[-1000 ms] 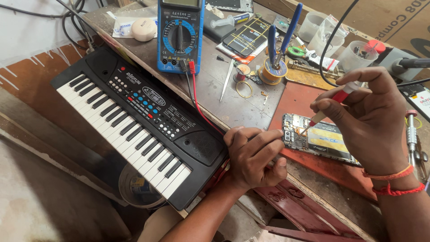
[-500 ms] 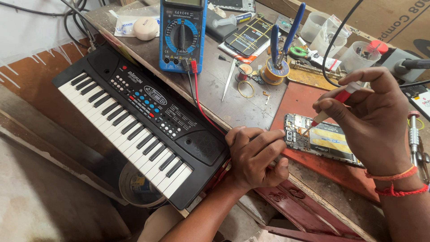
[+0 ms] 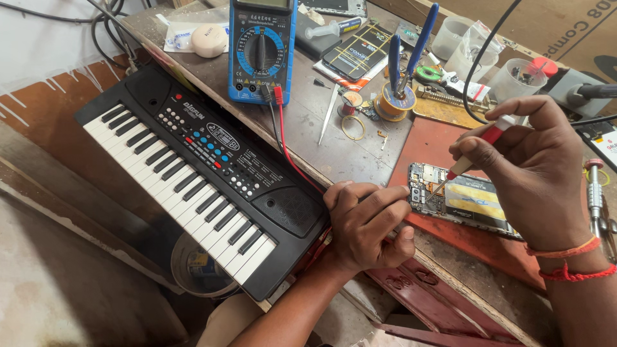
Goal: The person probes a disassembled smartphone motherboard on the workbench with multimeter test probes, then uses a small screwdriver to pry and scrape a small component held in the other hand, working over the open phone on the bench.
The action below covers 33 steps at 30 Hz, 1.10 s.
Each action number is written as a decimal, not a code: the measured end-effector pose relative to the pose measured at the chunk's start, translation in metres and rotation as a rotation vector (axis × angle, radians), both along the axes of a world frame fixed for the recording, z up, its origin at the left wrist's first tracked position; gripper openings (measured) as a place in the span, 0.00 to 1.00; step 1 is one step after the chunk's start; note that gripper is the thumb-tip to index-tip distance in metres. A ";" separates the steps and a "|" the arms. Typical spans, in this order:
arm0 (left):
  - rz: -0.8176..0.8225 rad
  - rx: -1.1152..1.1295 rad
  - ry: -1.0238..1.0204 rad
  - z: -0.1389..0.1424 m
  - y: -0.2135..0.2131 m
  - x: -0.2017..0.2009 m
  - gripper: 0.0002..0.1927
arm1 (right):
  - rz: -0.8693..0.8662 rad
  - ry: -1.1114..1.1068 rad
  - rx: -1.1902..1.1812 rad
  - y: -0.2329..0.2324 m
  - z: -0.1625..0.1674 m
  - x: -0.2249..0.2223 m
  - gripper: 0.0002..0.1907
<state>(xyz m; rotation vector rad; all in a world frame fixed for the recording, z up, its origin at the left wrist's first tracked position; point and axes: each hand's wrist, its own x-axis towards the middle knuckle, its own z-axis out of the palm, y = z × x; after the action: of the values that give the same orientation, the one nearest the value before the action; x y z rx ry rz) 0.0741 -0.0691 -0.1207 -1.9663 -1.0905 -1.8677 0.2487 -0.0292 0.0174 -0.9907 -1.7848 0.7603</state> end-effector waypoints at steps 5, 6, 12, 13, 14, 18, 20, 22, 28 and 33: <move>0.000 0.009 -0.006 0.000 0.000 0.000 0.17 | -0.048 0.014 -0.051 0.003 0.000 0.000 0.14; 0.002 0.010 -0.006 0.000 0.000 0.000 0.17 | -0.050 0.035 -0.073 0.004 0.000 0.000 0.14; -0.003 0.011 -0.008 0.001 0.001 0.000 0.17 | -0.006 0.148 -0.149 0.009 -0.005 0.006 0.13; -0.003 0.011 -0.007 0.001 0.001 0.000 0.17 | 0.006 0.162 -0.154 0.010 -0.006 0.007 0.13; -0.003 0.009 -0.005 0.001 0.001 0.000 0.17 | 0.006 0.171 -0.164 0.011 -0.007 0.008 0.12; -0.005 0.010 -0.002 0.001 0.001 0.000 0.17 | 0.022 0.231 -0.216 0.015 -0.012 0.013 0.12; -0.004 0.012 -0.002 0.000 0.001 0.000 0.17 | 0.031 0.258 -0.246 0.017 -0.014 0.015 0.13; -0.002 0.014 -0.002 0.000 0.001 0.000 0.17 | 0.031 0.270 -0.272 0.019 -0.016 0.017 0.13; 0.001 0.005 -0.007 -0.001 0.002 0.001 0.18 | 0.040 0.288 -0.286 0.023 -0.020 0.020 0.13; 0.000 0.007 -0.009 -0.001 0.002 0.001 0.18 | 0.054 0.343 -0.310 0.025 -0.024 0.022 0.13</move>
<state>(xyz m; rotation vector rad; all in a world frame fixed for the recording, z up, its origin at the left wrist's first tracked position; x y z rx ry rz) 0.0750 -0.0668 -0.1219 -1.9563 -1.0853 -1.8801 0.2710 -0.0042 -0.0068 -0.9453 -1.4273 1.1911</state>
